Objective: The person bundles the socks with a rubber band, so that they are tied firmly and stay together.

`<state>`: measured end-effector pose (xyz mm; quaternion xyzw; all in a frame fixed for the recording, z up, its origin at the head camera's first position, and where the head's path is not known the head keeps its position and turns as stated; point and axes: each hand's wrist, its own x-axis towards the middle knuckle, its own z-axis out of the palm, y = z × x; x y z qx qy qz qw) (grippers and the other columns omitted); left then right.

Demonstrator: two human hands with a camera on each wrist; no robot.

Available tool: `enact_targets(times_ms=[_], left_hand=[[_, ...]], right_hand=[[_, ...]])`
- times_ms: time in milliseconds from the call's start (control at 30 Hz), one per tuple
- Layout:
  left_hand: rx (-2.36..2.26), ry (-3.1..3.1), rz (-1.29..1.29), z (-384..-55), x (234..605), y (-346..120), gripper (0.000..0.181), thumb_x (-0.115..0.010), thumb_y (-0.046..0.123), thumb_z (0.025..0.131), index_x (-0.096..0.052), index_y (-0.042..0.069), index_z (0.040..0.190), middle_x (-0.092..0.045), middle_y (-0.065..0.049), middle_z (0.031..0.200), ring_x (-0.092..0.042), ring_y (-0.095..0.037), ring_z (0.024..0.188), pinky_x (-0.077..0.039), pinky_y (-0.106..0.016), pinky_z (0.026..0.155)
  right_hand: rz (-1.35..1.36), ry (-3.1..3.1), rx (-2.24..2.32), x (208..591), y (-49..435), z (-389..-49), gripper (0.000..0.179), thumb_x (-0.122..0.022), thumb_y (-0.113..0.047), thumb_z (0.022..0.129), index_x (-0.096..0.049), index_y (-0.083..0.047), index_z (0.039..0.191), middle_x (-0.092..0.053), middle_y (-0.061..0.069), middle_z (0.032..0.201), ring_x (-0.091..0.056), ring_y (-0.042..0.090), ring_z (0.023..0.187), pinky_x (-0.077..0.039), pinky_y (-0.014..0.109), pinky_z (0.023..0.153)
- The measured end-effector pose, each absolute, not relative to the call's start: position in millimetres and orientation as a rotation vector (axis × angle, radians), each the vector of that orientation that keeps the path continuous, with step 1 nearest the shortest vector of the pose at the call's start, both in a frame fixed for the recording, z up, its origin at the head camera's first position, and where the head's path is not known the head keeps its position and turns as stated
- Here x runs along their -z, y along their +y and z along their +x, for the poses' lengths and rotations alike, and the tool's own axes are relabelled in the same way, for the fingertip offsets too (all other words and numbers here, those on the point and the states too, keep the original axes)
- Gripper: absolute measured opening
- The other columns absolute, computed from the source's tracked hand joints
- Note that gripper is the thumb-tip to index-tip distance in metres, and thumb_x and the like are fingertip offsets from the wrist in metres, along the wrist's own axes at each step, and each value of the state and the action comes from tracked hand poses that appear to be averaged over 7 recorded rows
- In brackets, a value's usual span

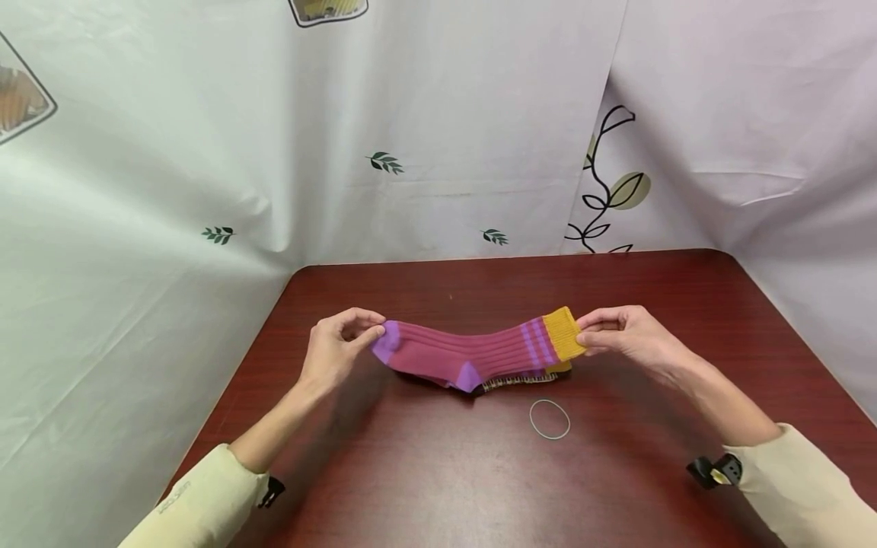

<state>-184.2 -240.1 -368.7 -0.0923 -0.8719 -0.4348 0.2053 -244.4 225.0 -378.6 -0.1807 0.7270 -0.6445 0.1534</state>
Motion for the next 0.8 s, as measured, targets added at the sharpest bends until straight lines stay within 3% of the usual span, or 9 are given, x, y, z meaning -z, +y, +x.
enact_targets(times_ms=[133,400,567,800], left_hand=[[1.190,-2.430,-0.239,-187.9,369.6,-245.3,0.014,-0.085,0.010,0.092,-0.080,0.014,0.105,-0.079,0.001,0.089,-0.071,-0.037,0.074,-0.047,-0.020,0.059],[1.152,-2.432,-0.203,-196.5,370.0,-253.1,0.012,-0.085,0.011,0.092,-0.080,0.012,0.103,-0.079,-0.002,0.087,-0.069,-0.022,0.069,-0.049,-0.019,0.057],[1.177,-2.438,-0.200,-202.1,370.4,-256.0,0.011,-0.084,0.011,0.093,-0.080,0.008,0.103,-0.079,-0.005,0.088,-0.072,-0.029,0.068,-0.054,-0.021,0.058],[1.169,-2.454,-0.190,-209.6,375.0,-258.0,0.012,-0.084,0.010,0.093,-0.080,0.008,0.103,-0.078,-0.007,0.086,-0.072,-0.031,0.067,-0.053,-0.020,0.057]], right_hand=[[-0.517,2.092,1.838,380.8,218.7,-244.9,0.034,-0.074,0.002,0.097,-0.063,0.022,0.123,-0.078,0.012,0.101,-0.076,0.018,0.087,-0.063,0.041,0.084],[-0.479,2.074,1.837,387.5,208.1,-247.2,0.034,-0.073,0.003,0.097,-0.062,0.023,0.122,-0.077,0.014,0.100,-0.075,0.018,0.084,-0.063,0.042,0.083],[-0.460,2.066,1.833,390.4,204.0,-248.3,0.033,-0.073,0.003,0.096,-0.062,0.023,0.121,-0.076,0.014,0.100,-0.074,0.017,0.083,-0.063,0.040,0.082],[-0.424,2.090,1.819,394.9,201.0,-251.2,0.034,-0.074,0.002,0.096,-0.063,0.022,0.122,-0.076,0.016,0.102,-0.072,0.018,0.083,-0.063,0.039,0.082]])
